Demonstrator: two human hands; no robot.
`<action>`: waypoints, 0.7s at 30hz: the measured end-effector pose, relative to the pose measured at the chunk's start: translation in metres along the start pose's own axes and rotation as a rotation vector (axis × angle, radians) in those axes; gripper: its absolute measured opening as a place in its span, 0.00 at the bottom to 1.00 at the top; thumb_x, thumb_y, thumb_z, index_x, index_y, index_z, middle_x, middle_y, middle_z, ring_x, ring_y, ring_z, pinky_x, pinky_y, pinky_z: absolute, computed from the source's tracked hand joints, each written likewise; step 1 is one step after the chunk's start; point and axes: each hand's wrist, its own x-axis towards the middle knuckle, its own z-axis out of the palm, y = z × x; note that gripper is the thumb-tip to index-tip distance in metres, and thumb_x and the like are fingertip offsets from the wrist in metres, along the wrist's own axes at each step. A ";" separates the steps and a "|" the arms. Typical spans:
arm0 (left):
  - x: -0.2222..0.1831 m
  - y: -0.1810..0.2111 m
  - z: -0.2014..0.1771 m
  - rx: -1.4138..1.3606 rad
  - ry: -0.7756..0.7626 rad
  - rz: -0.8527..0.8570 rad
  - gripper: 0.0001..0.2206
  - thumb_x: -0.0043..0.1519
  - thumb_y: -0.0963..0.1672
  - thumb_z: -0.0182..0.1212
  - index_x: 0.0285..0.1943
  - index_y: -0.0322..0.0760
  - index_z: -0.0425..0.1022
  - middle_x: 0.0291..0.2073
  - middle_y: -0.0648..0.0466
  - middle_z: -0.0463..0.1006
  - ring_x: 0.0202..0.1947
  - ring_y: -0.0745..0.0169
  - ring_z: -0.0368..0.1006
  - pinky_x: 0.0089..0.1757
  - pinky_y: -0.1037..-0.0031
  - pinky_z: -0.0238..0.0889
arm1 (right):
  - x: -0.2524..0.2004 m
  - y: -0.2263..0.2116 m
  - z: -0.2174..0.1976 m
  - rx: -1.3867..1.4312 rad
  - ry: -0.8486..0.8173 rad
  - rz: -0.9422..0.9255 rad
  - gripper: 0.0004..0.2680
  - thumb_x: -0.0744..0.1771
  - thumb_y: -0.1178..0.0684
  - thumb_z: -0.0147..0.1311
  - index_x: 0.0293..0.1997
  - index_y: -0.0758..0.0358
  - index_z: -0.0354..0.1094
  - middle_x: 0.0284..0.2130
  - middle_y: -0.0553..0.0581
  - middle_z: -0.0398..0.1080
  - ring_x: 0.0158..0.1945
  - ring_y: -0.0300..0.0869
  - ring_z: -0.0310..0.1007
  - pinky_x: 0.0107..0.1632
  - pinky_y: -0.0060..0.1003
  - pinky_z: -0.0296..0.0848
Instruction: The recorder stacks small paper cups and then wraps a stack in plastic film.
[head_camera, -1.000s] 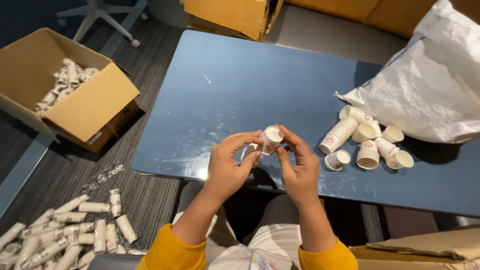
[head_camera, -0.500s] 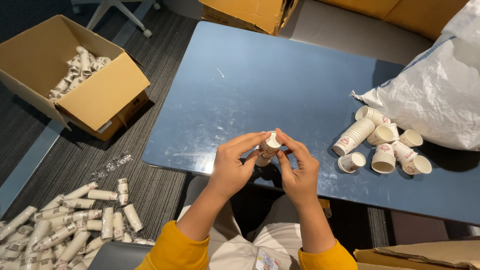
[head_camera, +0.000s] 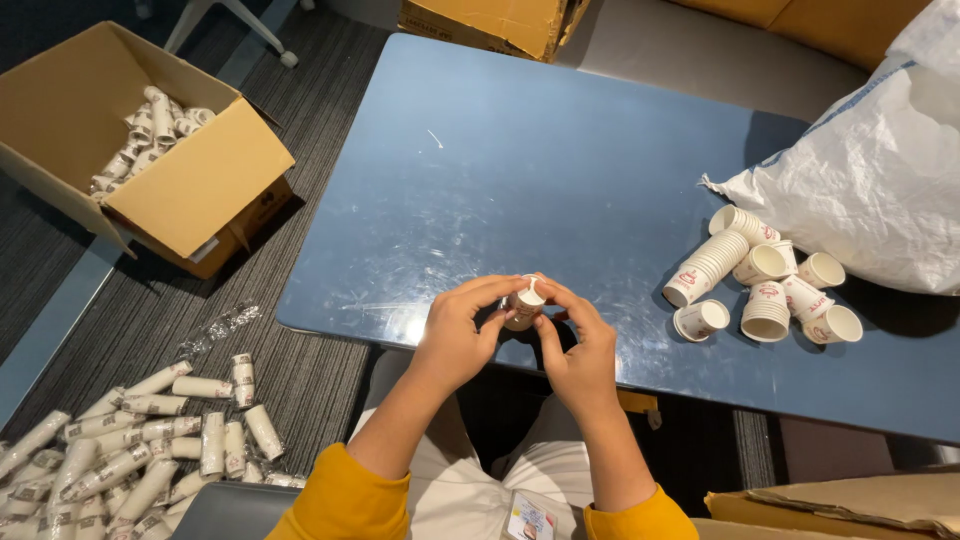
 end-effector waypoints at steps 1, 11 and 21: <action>0.000 0.000 -0.001 -0.002 -0.002 0.003 0.18 0.57 0.33 0.58 0.56 0.36 0.80 0.51 0.47 0.83 0.48 0.52 0.82 0.49 0.69 0.76 | 0.001 -0.001 0.000 -0.003 0.004 -0.001 0.14 0.65 0.64 0.57 0.57 0.59 0.72 0.57 0.57 0.75 0.57 0.46 0.77 0.52 0.36 0.76; -0.011 0.024 0.012 0.030 0.088 0.157 0.23 0.53 0.32 0.59 0.58 0.35 0.79 0.65 0.38 0.71 0.64 0.38 0.71 0.57 0.61 0.68 | -0.015 0.008 -0.064 -0.124 0.226 -0.059 0.19 0.64 0.60 0.63 0.62 0.62 0.67 0.59 0.61 0.72 0.62 0.51 0.72 0.59 0.41 0.72; -0.016 0.044 0.109 -0.022 -0.116 0.179 0.19 0.56 0.36 0.64 0.58 0.32 0.75 0.56 0.43 0.79 0.58 0.40 0.76 0.56 0.61 0.69 | -0.021 0.068 -0.126 -0.557 0.349 0.191 0.17 0.64 0.56 0.67 0.59 0.64 0.72 0.48 0.60 0.77 0.50 0.51 0.77 0.53 0.46 0.73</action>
